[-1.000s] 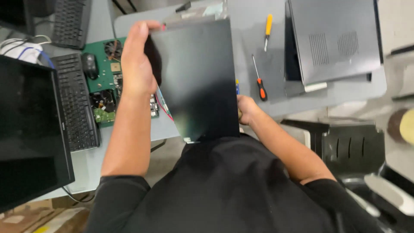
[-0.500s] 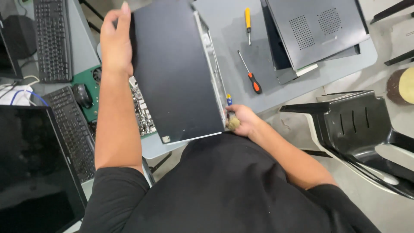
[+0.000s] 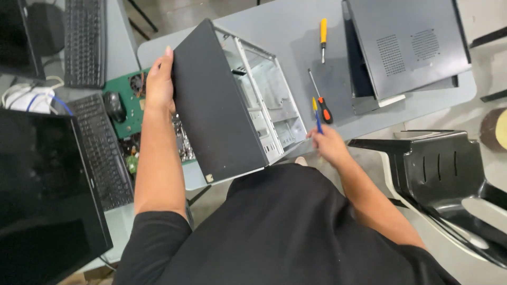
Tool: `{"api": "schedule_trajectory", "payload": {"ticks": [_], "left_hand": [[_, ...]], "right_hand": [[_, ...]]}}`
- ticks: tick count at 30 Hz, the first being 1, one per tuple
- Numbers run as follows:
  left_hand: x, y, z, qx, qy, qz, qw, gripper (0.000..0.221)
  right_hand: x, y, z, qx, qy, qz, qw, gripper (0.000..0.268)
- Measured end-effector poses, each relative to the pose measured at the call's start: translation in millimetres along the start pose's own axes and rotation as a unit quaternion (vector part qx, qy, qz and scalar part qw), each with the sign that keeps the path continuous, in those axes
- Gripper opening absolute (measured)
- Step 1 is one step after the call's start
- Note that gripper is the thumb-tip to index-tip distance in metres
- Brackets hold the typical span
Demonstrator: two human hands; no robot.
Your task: Disassembling a computer case by removing internal brackets and cleaning components with a brush and screwdriver.
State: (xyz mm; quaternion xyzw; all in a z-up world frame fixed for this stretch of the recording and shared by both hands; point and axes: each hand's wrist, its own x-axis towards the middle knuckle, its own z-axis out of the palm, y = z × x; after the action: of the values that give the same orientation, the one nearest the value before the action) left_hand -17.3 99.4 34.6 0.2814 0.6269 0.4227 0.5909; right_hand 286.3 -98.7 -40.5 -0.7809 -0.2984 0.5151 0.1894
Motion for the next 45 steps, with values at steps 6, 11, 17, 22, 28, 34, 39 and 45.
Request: {"api": "schedule_trajectory", "payload": {"ticks": [6,11,17,22,28,34,39,45], "left_hand": [[-11.3,-1.5,-3.1,-0.028,-0.032,-0.042,0.998,0.038],[16.7,-40.9,-13.6,-0.037,0.006,0.020,0.999,0.032],[4.8,-60.3,-25.7,-0.070,0.001,0.144,0.987,0.034],[-102.7,-60.5,-38.7,0.120,-0.057,0.007,0.991,0.075],[-155.6,-221.8,-60.5,0.036,-0.271,0.084,0.958,0.092],[-119.1,-266.7,-26.4,0.210,-0.205,0.308,0.905,0.034],[-71.1,-293.3,-31.1,0.297,-0.009,0.389,0.872,0.036],[20.0,-258.0,-52.1,0.293,-0.012,0.319,0.901,0.036]], "right_hand": [[45.4,-37.8,-6.5,-0.092,0.098,-0.174,0.975,0.025],[82.5,-119.5,7.9,-0.029,0.222,-0.387,0.895,0.020],[110.8,-202.0,46.1,-0.025,0.051,-0.590,0.805,0.035],[123.3,-197.8,37.3,-0.165,-0.008,-0.487,0.857,0.044],[128.3,-186.5,23.1,-0.090,0.001,-0.475,0.875,0.045],[117.8,-189.2,30.5,-0.064,0.056,-0.466,0.881,0.053],[91.7,-194.3,30.2,-0.067,0.128,-0.404,0.903,0.050],[79.7,-191.4,-1.2,-0.125,0.209,-0.346,0.906,0.060]]}}
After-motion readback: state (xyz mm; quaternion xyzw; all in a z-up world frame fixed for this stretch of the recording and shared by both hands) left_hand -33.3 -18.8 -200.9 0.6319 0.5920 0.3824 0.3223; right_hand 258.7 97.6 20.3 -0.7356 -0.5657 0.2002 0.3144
